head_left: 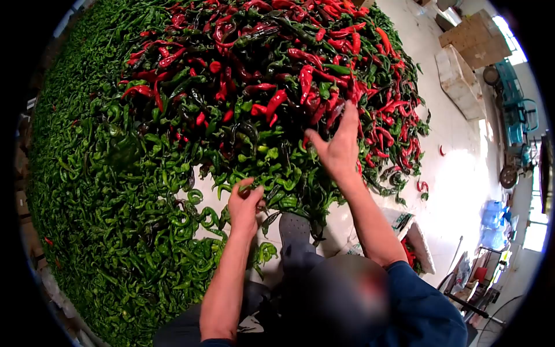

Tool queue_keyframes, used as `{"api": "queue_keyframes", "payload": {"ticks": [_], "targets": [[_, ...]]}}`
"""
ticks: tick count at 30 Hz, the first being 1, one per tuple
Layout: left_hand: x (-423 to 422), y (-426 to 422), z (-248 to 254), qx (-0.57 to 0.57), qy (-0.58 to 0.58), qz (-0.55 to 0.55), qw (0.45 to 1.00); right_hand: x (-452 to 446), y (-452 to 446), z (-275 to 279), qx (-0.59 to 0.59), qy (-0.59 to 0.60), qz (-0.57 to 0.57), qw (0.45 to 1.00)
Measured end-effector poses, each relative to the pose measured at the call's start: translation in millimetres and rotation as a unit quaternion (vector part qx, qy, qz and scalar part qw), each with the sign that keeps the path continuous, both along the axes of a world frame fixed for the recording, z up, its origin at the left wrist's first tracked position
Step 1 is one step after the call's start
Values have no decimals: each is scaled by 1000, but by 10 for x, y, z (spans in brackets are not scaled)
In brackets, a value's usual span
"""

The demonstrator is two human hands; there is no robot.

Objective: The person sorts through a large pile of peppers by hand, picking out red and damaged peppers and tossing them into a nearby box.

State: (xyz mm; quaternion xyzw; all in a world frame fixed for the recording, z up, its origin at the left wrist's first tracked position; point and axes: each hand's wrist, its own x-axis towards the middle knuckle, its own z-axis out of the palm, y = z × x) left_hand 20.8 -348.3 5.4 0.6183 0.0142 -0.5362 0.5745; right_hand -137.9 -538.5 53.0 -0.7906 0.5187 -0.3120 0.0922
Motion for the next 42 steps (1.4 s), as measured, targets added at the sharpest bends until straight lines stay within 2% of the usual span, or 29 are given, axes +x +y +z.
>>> {"api": "queue_keyframes", "payload": {"ticks": [1,3,4,5,7,9,10,11,13,14,17,18,19,21,22,23,24,25,28,33,37,38,39,41,42], "targets": [[28,-252,94,-20,-74,-36,996,55,-135,43,15,-23,-19,999],[147,-766,134,-135,-218,-78,963,197,-379,50,43,-10,-61,997],[226,-1024,284,-151,-375,-134,905,263,-445,88,63,-14,-82,995],[290,-1259,391,-138,-465,-165,859,341,-498,110,83,-19,-102,991],[290,-1626,286,-106,-585,-163,787,572,-560,86,97,-20,-140,985],[251,-1777,221,-79,-623,-230,743,782,-608,168,165,10,-166,972],[215,-1775,181,-64,-660,-253,704,809,-645,134,165,36,-164,972],[190,-1777,136,-61,-665,-263,697,812,-658,73,167,64,-162,970],[144,-1788,86,-59,-673,-282,682,652,-635,-166,110,12,-120,987],[127,-1798,-25,-57,-718,-263,642,569,-656,-283,78,-16,-97,992],[136,-1863,-30,-5,-642,-297,707,343,-562,-450,33,-59,-54,996],[140,-1859,-64,-6,-643,-271,717,281,-564,-486,17,-114,-36,993],[153,-1842,-99,-38,-624,-217,750,195,-562,-516,28,-188,-26,981],[185,-1772,-176,-98,-575,-107,805,-62,-573,-526,35,-265,-47,963],[179,-1709,-71,-130,-420,-44,897,-194,-606,-487,122,-402,-47,906],[143,-1624,41,-66,-174,24,982,-291,-591,-470,190,-517,-34,834],[128,-1536,-63,-74,-52,31,995,-353,-563,-389,243,-626,-37,740],[121,-1454,-179,-82,69,41,993,-436,-570,-361,254,-652,-27,714],[-275,-1385,-267,-84,136,49,986,-559,-538,-273,288,-641,12,711],[-439,-1722,-182,-47,87,77,992,-706,-465,-386,302,-627,5,718],[-560,-1848,-244,-78,61,80,992,-745,-256,-263,341,-682,7,646],[-614,-1857,-361,-98,33,55,993,-821,-263,-362,342,-700,42,625],[-648,-1878,-355,-54,-56,4,997,-821,-280,-344,377,-718,52,582],[-734,-1937,-310,32,-234,-93,967,-767,-338,-275,444,-746,78,490],[-813,-1958,-436,49,-341,-123,931,-711,-374,-246,439,-740,65,505]]}}
